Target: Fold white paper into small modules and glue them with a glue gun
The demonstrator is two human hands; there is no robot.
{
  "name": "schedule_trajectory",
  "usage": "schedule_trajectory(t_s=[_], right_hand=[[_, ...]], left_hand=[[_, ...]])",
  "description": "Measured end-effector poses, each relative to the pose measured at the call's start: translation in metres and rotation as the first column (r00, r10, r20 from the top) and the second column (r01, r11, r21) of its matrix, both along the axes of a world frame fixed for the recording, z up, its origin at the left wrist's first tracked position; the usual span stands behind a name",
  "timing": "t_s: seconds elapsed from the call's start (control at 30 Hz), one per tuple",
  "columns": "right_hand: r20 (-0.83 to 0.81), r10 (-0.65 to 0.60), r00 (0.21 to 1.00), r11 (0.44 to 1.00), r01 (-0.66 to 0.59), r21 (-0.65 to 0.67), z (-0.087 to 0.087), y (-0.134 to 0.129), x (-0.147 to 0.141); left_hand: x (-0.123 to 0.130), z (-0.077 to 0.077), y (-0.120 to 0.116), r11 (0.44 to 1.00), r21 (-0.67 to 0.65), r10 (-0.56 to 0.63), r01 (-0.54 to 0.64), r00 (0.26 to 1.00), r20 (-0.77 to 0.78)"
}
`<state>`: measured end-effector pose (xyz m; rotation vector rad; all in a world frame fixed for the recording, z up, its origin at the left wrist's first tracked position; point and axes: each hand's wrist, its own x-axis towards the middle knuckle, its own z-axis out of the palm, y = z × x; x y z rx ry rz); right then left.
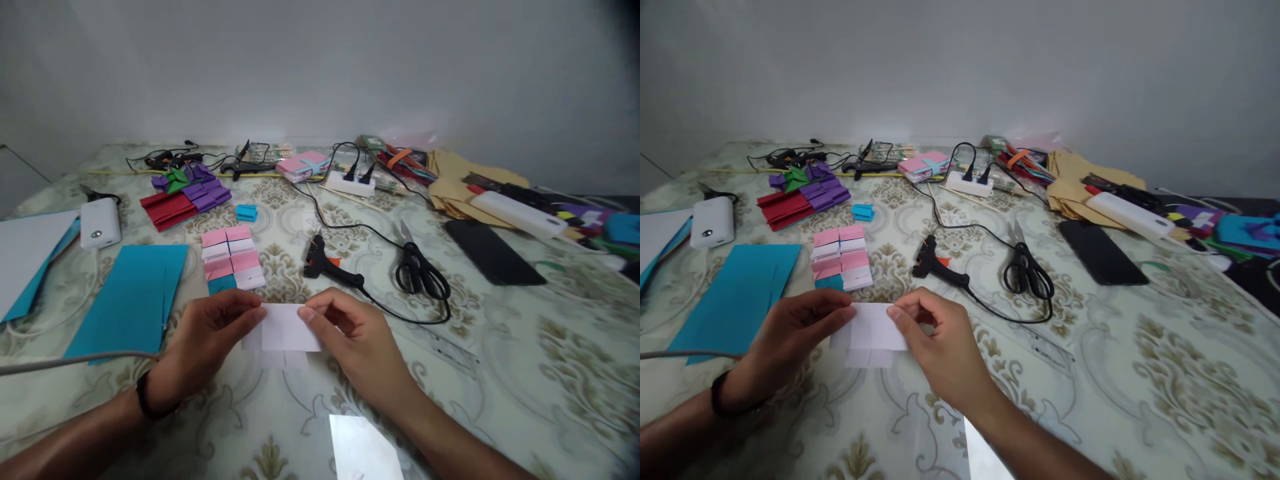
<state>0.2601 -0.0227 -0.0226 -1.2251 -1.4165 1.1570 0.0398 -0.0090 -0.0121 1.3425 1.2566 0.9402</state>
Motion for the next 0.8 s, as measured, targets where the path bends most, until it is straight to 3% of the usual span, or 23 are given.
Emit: schedule_trajectory(t_s=[0.17, 0.53, 0.7, 0.8], right_hand=[[0.036, -0.016, 0.999, 1.0, 0.016, 0.012, -0.0005, 0.0004, -0.0018], [0.028, 0.075, 0.997, 0.995, -0.077, 0.064, -0.0009, -0.0012, 0.0004], [-0.008, 0.079, 0.997, 0.995, -0.079, -0.058, -0.0032, 0.0032, 0.0004], [-0.024, 0.071, 0.997, 0.991, -0.074, -0.109, -0.0048, 0.0064, 0.0013]], left_hand=[[-0.001, 0.0004, 0.0001, 1.0, -0.006, -0.018, 0.018, 1.0, -0.004], [-0.006, 0.004, -0.0035, 0.998, 0.036, -0.053, 0.055, 0.997, -0.053], [-0.0047, 0.0039, -0.0003, 0.994, 0.107, 0.001, 0.026, 0.971, -0.24], [-0.0035, 0.0002, 0.0027, 0.995, 0.099, 0.011, 0.015, 0.968, -0.251]])
